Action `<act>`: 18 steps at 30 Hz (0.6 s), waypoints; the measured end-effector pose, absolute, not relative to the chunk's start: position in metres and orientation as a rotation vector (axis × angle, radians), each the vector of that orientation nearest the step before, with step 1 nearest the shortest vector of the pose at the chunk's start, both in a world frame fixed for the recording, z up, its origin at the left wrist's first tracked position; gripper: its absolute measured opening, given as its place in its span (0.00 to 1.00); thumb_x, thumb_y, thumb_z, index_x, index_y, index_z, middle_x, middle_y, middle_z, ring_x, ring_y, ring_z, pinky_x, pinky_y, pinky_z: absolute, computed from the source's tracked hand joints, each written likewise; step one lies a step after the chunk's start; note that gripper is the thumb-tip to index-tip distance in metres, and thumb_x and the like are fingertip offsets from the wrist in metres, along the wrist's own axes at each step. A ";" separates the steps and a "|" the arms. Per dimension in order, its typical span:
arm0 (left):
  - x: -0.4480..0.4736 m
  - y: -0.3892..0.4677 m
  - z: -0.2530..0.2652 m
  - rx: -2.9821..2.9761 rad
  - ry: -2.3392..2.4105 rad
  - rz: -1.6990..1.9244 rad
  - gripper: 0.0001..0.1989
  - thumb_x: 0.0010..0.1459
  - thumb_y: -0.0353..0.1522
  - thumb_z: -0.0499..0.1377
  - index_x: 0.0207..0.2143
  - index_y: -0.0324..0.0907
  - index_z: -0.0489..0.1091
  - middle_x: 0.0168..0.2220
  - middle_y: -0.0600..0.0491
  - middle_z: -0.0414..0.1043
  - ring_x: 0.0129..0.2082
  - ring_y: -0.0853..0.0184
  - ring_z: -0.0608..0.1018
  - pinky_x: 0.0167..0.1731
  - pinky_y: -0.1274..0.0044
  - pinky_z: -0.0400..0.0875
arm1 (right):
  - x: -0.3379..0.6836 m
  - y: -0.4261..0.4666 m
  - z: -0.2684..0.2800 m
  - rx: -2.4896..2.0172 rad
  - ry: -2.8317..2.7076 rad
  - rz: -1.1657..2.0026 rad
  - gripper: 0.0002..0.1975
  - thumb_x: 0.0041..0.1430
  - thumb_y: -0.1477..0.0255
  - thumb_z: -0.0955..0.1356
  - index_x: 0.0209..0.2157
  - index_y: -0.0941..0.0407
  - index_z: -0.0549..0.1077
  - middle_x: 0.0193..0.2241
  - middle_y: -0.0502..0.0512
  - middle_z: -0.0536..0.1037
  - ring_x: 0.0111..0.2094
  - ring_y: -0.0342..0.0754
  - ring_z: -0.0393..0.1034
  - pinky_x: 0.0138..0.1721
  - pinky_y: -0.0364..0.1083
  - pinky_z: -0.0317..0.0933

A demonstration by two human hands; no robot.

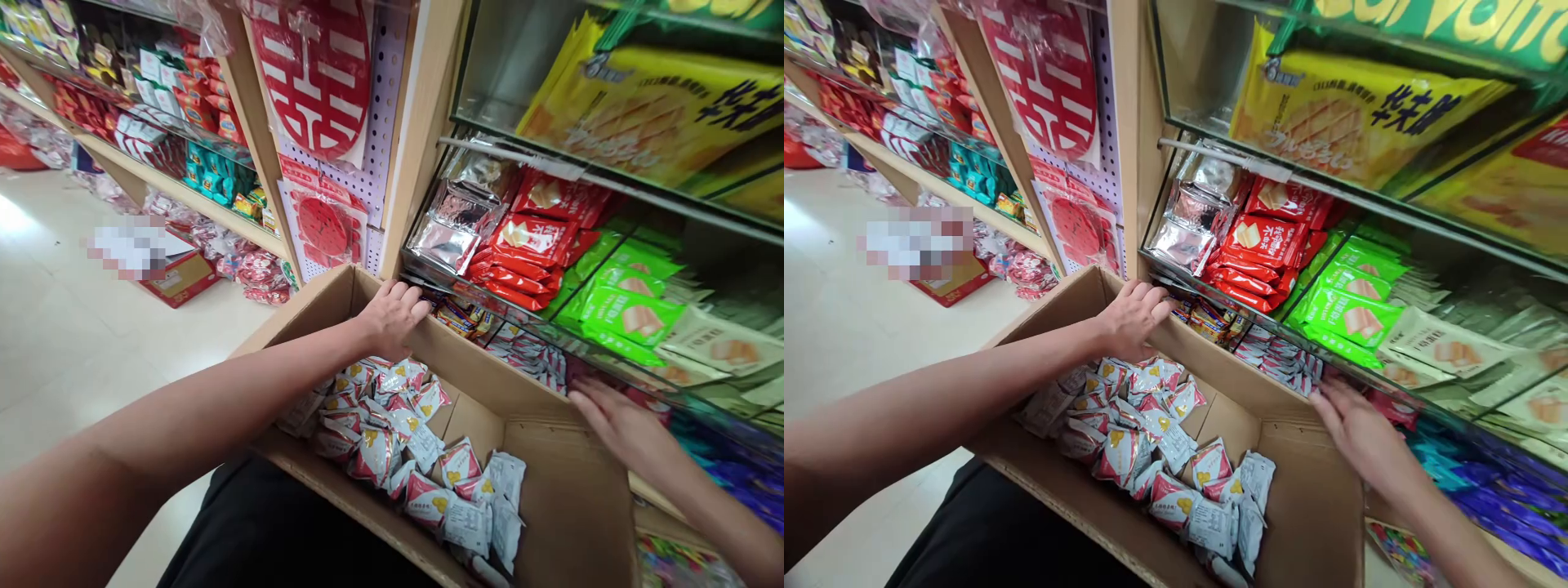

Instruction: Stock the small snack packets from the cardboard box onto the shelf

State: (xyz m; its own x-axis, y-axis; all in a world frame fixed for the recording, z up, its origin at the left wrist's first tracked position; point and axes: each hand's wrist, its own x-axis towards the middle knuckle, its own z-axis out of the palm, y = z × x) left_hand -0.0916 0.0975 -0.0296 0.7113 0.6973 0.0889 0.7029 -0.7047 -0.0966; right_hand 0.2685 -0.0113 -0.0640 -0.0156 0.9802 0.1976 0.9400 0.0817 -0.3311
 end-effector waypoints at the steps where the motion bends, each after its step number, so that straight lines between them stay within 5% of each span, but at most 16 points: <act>1: -0.091 0.097 -0.030 -2.786 -1.155 -0.064 0.36 0.39 0.46 0.59 0.49 0.37 0.58 0.50 0.42 0.56 0.46 0.53 0.60 0.49 0.64 0.44 | 0.255 -0.028 -0.065 -1.780 -2.091 0.186 0.19 0.53 0.57 0.63 0.36 0.56 0.75 0.42 0.65 0.71 0.46 0.57 0.63 0.49 0.53 0.54; 4: -0.091 0.096 -0.030 -2.771 -1.179 -0.067 0.35 0.37 0.46 0.59 0.47 0.37 0.59 0.49 0.41 0.57 0.45 0.52 0.60 0.49 0.63 0.45 | 0.195 -0.058 -0.087 -1.643 -2.149 0.556 0.10 0.52 0.63 0.65 0.33 0.51 0.75 0.34 0.57 0.74 0.39 0.53 0.66 0.45 0.53 0.55; 7: -0.093 0.096 -0.030 -2.763 -1.170 -0.079 0.35 0.37 0.45 0.59 0.46 0.37 0.60 0.48 0.41 0.58 0.45 0.52 0.61 0.48 0.63 0.47 | 0.138 -0.044 -0.134 -1.742 -1.702 0.889 0.13 0.46 0.64 0.67 0.34 0.54 0.74 0.35 0.59 0.74 0.40 0.54 0.66 0.44 0.51 0.56; 12: -0.098 0.092 -0.030 -2.753 -1.097 -0.137 0.35 0.36 0.46 0.60 0.46 0.36 0.61 0.46 0.41 0.60 0.43 0.53 0.62 0.48 0.63 0.49 | 0.094 0.005 -0.197 -1.874 -1.319 0.959 0.12 0.40 0.61 0.66 0.18 0.56 0.68 0.20 0.56 0.71 0.27 0.52 0.66 0.32 0.49 0.58; 18: -0.104 0.094 -0.024 -2.820 -1.163 -0.189 0.34 0.35 0.44 0.62 0.45 0.36 0.63 0.45 0.42 0.62 0.44 0.53 0.64 0.49 0.61 0.51 | 0.095 0.004 -0.178 -1.709 -1.269 0.984 0.16 0.41 0.56 0.65 0.17 0.55 0.63 0.15 0.48 0.66 0.19 0.45 0.60 0.23 0.43 0.55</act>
State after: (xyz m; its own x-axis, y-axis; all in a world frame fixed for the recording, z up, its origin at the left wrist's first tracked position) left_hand -0.1035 0.0941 -0.0244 0.7033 0.6957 0.1464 0.7062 -0.7073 -0.0313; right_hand 0.0951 0.0039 -0.1785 0.2034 0.9701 -0.1326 0.3700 -0.2016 -0.9069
